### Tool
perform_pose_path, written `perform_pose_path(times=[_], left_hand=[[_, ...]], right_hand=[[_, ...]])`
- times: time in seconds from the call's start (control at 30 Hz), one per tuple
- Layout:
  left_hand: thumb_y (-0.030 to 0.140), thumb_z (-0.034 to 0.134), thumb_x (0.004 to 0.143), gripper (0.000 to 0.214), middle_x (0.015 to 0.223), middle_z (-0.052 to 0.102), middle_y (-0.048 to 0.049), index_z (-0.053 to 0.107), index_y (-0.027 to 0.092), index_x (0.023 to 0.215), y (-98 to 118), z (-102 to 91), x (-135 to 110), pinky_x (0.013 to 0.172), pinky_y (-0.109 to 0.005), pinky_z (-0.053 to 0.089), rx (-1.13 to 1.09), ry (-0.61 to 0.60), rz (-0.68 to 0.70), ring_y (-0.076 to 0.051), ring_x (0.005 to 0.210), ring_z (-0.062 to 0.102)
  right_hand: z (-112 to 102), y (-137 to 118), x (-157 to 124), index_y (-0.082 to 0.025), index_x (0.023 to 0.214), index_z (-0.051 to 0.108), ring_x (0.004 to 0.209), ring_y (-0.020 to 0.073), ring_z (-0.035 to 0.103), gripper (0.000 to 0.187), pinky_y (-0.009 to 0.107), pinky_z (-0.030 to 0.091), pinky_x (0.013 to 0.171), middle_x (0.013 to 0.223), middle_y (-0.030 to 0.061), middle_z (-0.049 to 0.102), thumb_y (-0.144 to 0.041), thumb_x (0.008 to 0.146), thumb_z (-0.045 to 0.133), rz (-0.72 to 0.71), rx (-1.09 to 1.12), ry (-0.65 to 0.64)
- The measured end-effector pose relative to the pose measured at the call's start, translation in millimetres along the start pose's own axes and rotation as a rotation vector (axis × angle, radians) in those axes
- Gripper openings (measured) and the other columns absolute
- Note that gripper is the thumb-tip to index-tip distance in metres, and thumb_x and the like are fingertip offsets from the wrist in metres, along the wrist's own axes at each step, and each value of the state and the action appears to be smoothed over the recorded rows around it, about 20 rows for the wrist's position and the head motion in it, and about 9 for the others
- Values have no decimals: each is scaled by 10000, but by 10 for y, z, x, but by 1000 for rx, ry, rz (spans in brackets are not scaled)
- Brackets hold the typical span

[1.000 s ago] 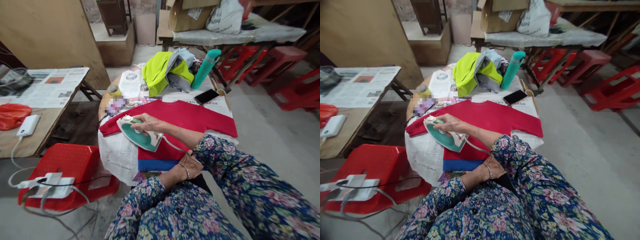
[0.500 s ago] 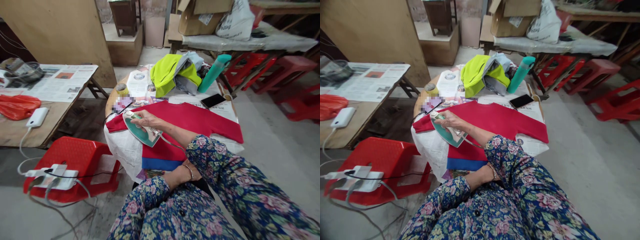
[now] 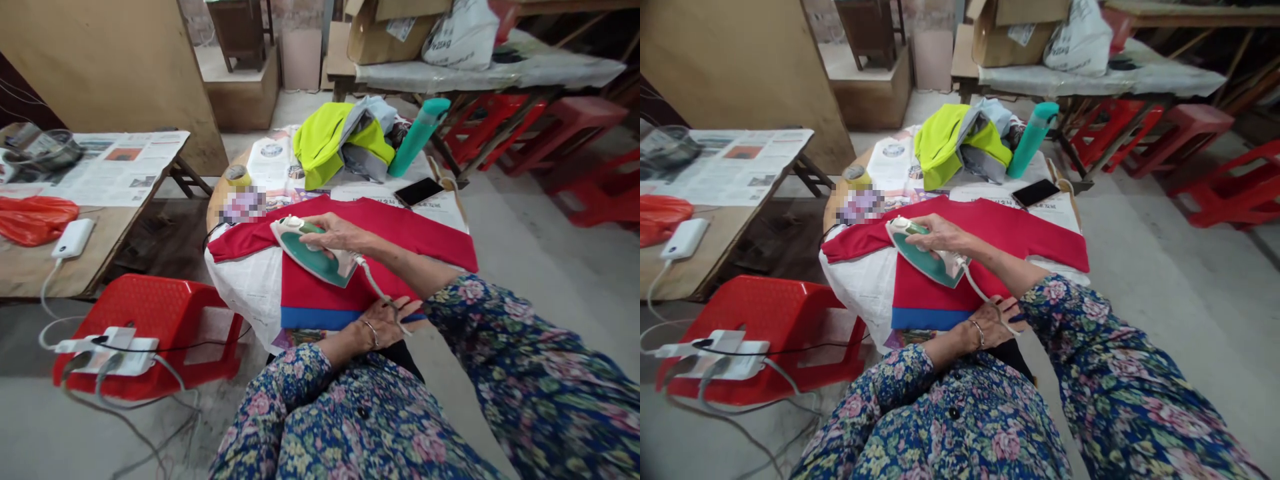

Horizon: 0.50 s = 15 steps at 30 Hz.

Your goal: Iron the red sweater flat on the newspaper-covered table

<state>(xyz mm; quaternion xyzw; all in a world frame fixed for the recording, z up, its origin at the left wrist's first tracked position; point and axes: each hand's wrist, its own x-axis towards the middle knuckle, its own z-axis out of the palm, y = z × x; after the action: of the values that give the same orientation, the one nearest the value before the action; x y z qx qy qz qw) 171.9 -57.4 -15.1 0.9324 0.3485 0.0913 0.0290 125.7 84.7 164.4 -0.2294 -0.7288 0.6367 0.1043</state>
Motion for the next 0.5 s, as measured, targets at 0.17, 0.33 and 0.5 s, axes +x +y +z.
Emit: perform_pose_path(times=[0.17, 0.33, 0.5], left_hand=[[338, 638, 1059, 535, 1630, 616, -176, 593, 178, 1568, -109, -223, -667, 1298, -501, 434, -93, 86, 1, -288, 1566, 516], [259, 605, 1059, 311, 1317, 803, -117, 728, 254, 1344, -201, -447, -1689, 1184, -457, 556, -167, 301, -237, -243, 1275, 734], [168, 593, 1056, 236, 1099, 783, -77, 655, 222, 1277, -231, -815, -2191, 891, -332, 628, -81, 759, -485, -198, 1001, 762]], right_hand=[[-139, 169, -232, -146, 1231, 720, 410, 62, 467, 247, 172, 371, 390, 645, -82, 556, -210, 992, 708, 73, -63, 38], [-7, 240, -517, -172, 1484, 677, 422, 66, 475, 490, 169, 366, 403, 645, -92, 552, -234, 1000, 719, 53, -27, -86], [250, 219, -883, -205, 1526, 692, 455, 68, 463, 541, 182, 390, 436, 684, -79, 584, -292, 996, 754, 36, -41, -214]])
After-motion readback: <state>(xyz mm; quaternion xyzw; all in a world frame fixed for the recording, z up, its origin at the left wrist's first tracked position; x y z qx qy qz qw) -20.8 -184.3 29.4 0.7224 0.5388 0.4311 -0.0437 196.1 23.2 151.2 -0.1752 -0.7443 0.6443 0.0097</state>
